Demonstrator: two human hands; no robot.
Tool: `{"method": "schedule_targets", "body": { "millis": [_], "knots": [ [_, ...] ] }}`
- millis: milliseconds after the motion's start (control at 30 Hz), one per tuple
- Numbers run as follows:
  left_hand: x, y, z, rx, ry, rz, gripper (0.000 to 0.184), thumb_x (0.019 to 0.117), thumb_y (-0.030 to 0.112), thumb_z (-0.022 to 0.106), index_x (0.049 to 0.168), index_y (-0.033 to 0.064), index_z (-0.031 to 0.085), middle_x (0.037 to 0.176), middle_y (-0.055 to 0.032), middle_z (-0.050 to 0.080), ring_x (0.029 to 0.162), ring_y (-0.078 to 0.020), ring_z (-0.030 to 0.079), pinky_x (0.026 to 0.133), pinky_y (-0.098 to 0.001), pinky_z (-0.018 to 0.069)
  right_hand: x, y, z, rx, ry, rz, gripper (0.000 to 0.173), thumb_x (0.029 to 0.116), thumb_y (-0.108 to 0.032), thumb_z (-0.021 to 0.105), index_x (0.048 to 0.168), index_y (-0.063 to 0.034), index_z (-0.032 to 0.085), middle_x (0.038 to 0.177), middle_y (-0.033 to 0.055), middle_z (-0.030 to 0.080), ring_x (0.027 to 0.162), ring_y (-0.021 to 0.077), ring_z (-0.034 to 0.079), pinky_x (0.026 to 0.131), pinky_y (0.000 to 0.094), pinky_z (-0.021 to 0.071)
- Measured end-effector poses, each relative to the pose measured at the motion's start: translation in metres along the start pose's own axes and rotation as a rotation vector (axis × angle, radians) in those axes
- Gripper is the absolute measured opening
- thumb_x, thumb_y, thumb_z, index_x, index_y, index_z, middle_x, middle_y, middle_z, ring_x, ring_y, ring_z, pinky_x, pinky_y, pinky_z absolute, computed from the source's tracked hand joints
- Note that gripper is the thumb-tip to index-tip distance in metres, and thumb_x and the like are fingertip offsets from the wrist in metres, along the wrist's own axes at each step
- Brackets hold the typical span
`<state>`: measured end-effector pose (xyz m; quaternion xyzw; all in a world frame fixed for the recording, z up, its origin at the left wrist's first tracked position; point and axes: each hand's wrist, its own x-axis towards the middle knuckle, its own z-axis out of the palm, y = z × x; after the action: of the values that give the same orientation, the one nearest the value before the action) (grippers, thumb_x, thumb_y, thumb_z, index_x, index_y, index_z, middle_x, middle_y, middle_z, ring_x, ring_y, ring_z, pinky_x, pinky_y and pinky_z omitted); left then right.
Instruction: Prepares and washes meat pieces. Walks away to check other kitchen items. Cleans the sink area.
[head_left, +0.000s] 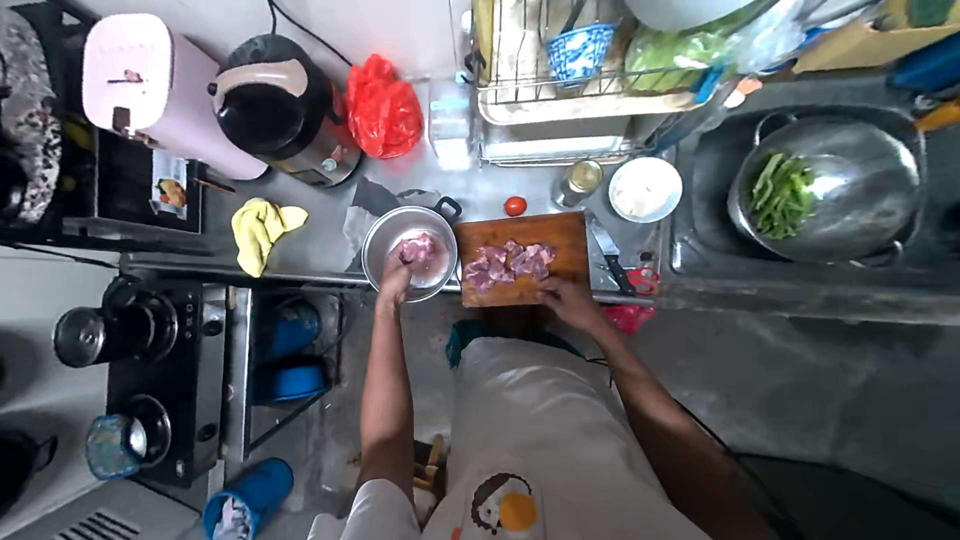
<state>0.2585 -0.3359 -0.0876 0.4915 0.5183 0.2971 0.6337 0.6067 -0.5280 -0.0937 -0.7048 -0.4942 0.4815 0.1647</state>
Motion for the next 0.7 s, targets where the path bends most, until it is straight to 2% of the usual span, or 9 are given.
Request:
{"method": "schedule_targets", "body": {
  "millis": [133,267,367,433,500,567,633,700],
  "knots": [
    [-0.004,0.005,0.014,0.080,0.082,0.009,0.045,0.0876,0.002,0.076,0.129,-0.0041,0.059,0.119,-0.0164,0.069,0.109,-0.0199,0.068,0.099,-0.0393,0.0561,0.006,0.006,-0.016,-0.042,-0.034,-0.044,0.032,0.1034,-0.026,0.061,0.127,-0.0061,0.069,0.122,0.0155,0.071,0.114,0.0290,0.068,0.104,0.0519,0.0526],
    [0.008,-0.003,0.016,0.416,0.201,-0.055,0.052,0.0867,0.016,0.081,0.128,-0.0047,0.058,0.116,-0.0218,0.068,0.108,-0.0287,0.068,0.098,-0.0473,0.0551,0.011,0.013,-0.027,-0.036,-0.013,-0.001,0.026,0.1026,-0.023,0.063,0.122,-0.0071,0.071,0.118,0.0156,0.071,0.111,0.0297,0.069,0.101,0.0532,0.0537],
    [0.019,-0.001,0.018,0.609,0.294,-0.159,0.052,0.0886,0.016,0.078,0.132,-0.0046,0.057,0.121,-0.0256,0.067,0.114,-0.0375,0.066,0.102,-0.0557,0.0517,0.015,0.014,-0.032,-0.059,0.067,0.065,0.025,0.1020,-0.021,0.064,0.122,-0.0055,0.070,0.116,0.0168,0.072,0.108,0.0322,0.069,0.098,0.0564,0.0543],
    [0.029,-0.009,0.015,0.665,0.344,-0.178,0.057,0.0893,0.018,0.078,0.136,-0.0036,0.053,0.127,-0.0260,0.065,0.118,-0.0386,0.064,0.103,-0.0559,0.0513,0.018,0.011,-0.034,-0.062,0.158,0.100,0.028,0.1000,-0.018,0.065,0.125,-0.0038,0.067,0.116,0.0184,0.071,0.107,0.0347,0.070,0.095,0.0581,0.0549],
    [0.027,-0.006,0.020,0.698,0.368,-0.177,0.068,0.0905,0.022,0.077,0.146,-0.0039,0.046,0.141,-0.0312,0.053,0.131,-0.0441,0.053,0.111,-0.0587,0.0439,0.026,0.014,-0.031,-0.055,0.228,0.098,0.037,0.0977,-0.018,0.068,0.131,-0.0038,0.062,0.124,0.0211,0.067,0.109,0.0375,0.068,0.094,0.0593,0.0551],
    [0.012,0.012,0.041,0.776,0.420,-0.064,0.058,0.0976,0.024,0.067,0.145,-0.0040,0.048,0.143,-0.0319,0.050,0.133,-0.0442,0.051,0.112,-0.0563,0.0439,0.039,0.021,-0.027,-0.047,0.261,0.052,0.047,0.0966,-0.021,0.070,0.139,-0.0070,0.057,0.138,0.0221,0.059,0.117,0.0381,0.065,0.098,0.0583,0.0551],
    [-0.015,0.025,0.074,0.871,0.445,0.163,0.041,0.1036,0.019,0.054,0.138,-0.0028,0.054,0.137,-0.0263,0.056,0.128,-0.0381,0.056,0.108,-0.0502,0.0475,0.052,0.027,-0.022,-0.033,0.284,-0.025,0.051,0.0977,-0.023,0.069,0.145,-0.0131,0.054,0.145,0.0201,0.054,0.125,0.0375,0.059,0.102,0.0580,0.0516],
    [-0.047,0.026,0.113,0.917,0.319,0.346,0.034,0.1057,0.010,0.046,0.137,-0.0012,0.055,0.141,-0.0221,0.056,0.133,-0.0350,0.054,0.113,-0.0480,0.0448,0.064,0.033,-0.017,-0.026,0.288,-0.076,0.052,0.0981,-0.026,0.069,0.147,-0.0171,0.055,0.147,0.0176,0.053,0.133,0.0363,0.054,0.108,0.0587,0.0474]
  ]
}}
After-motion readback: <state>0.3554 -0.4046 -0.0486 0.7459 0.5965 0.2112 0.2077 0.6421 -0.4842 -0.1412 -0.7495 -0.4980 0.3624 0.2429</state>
